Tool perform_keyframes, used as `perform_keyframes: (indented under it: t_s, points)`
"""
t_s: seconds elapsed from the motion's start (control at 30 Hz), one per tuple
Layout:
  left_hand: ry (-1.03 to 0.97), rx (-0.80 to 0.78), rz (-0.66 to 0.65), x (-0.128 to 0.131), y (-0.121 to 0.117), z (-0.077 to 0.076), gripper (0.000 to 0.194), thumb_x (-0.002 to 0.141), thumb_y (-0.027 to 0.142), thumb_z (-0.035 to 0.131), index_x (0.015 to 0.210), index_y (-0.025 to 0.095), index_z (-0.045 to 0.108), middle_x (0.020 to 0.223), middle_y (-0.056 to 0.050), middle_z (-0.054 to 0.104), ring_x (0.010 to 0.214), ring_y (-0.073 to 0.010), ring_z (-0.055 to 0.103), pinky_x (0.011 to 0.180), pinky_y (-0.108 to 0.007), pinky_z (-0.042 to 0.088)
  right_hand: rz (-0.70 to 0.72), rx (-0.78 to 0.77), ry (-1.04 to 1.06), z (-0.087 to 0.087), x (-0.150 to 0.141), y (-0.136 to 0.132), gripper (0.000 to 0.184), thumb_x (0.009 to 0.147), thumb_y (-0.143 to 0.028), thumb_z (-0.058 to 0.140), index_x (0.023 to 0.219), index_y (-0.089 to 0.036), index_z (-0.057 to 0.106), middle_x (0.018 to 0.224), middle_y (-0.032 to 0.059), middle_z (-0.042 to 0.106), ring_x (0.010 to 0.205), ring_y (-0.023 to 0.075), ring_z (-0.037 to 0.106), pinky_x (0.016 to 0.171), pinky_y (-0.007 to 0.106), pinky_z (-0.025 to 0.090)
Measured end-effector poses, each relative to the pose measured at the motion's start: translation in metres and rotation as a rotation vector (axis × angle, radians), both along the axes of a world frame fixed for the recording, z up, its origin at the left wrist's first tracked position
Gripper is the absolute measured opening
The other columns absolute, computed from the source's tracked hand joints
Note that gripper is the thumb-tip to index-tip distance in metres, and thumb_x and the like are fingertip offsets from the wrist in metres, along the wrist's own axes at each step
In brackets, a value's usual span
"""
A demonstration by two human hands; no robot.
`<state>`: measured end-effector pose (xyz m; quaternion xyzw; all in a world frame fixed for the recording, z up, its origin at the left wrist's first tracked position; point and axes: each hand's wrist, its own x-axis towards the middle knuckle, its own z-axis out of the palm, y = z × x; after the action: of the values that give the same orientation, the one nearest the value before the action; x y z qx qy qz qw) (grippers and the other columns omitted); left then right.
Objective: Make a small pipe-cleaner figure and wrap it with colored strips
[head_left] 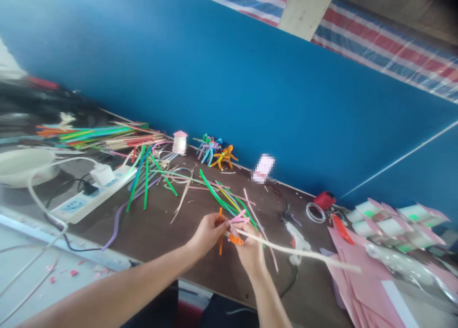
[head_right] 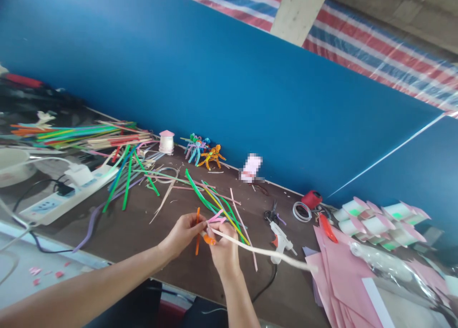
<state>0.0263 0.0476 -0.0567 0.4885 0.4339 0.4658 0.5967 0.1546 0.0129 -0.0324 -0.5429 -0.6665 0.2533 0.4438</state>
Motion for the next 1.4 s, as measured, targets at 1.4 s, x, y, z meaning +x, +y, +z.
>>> perform_keyframes:
  t_s: [1.4]
  points:
    - [0.349, 0.493, -0.358, -0.020, 0.000, 0.028, 0.013, 0.071, 0.027, 0.058, 0.068, 0.016, 0.062, 0.075, -0.003, 0.056, 0.077, -0.0160, 0.052, 0.080, -0.033, 0.039, 0.145, -0.446, 0.401, 0.016, 0.022, 0.014, 0.015, 0.065, -0.030, 0.061, 0.061, -0.016, 0.059, 0.048, -0.0032, 0.053, 0.039, 0.0087, 0.043, 0.042, 0.022, 0.034]
